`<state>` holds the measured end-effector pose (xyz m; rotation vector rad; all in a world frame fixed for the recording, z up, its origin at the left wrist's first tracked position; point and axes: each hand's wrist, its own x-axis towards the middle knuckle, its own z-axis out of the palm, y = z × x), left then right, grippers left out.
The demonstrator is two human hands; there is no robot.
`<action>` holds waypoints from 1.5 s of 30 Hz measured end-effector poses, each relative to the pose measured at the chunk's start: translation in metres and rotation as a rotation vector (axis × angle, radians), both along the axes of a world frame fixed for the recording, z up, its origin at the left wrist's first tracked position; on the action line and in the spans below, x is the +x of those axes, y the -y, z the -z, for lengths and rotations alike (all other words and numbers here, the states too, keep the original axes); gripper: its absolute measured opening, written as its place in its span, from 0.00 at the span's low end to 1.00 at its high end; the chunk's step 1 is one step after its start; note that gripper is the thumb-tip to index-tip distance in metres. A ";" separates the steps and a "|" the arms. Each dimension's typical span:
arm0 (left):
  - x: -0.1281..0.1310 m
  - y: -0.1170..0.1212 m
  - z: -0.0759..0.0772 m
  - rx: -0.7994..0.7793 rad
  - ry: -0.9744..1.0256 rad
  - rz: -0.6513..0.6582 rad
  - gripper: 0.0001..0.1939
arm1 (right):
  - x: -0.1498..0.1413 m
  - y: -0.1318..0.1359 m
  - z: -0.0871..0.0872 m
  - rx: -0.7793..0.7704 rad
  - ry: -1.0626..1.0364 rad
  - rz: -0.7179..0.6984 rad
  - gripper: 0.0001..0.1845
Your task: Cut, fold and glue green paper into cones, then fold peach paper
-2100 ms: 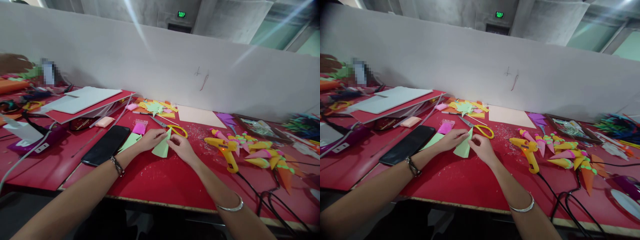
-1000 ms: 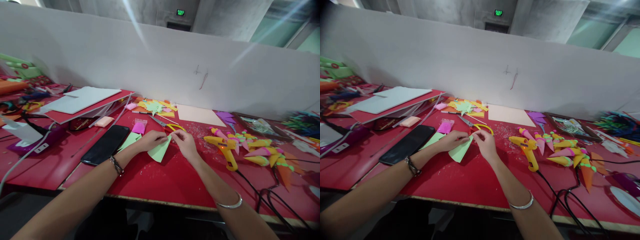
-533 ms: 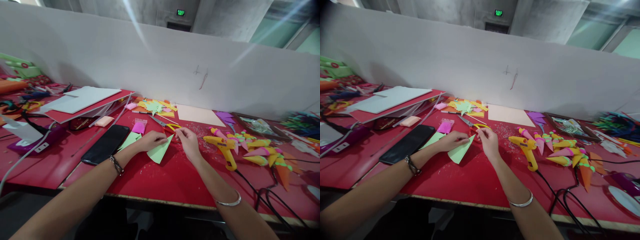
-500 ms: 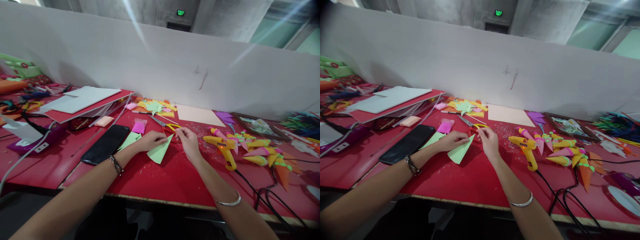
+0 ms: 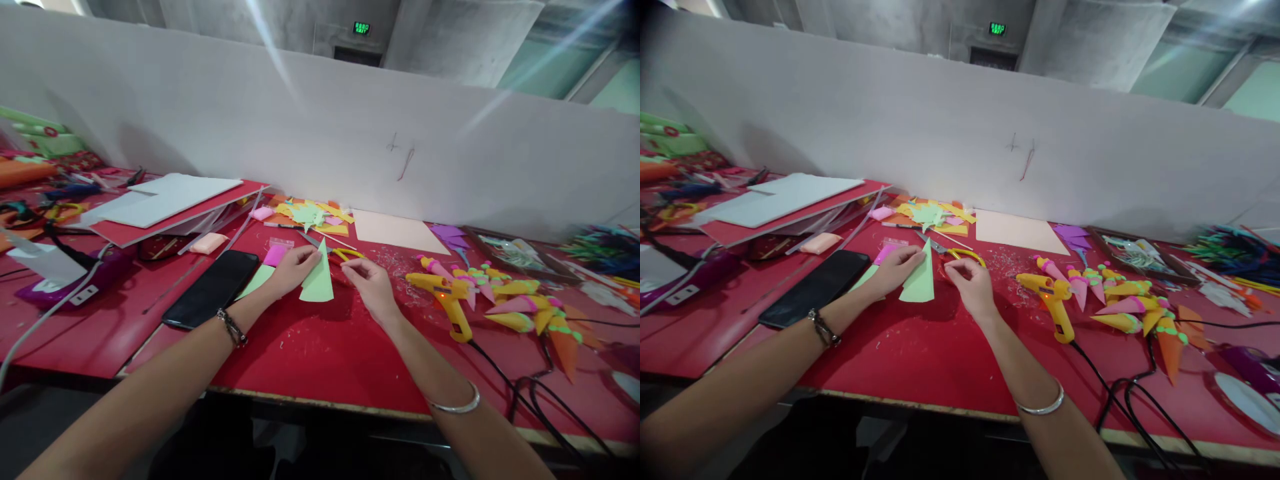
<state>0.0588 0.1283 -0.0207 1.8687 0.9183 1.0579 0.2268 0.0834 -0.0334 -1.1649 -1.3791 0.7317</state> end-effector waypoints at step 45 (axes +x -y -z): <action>0.000 0.001 0.007 -0.056 0.024 0.169 0.14 | -0.008 0.003 -0.002 -0.091 -0.028 -0.160 0.11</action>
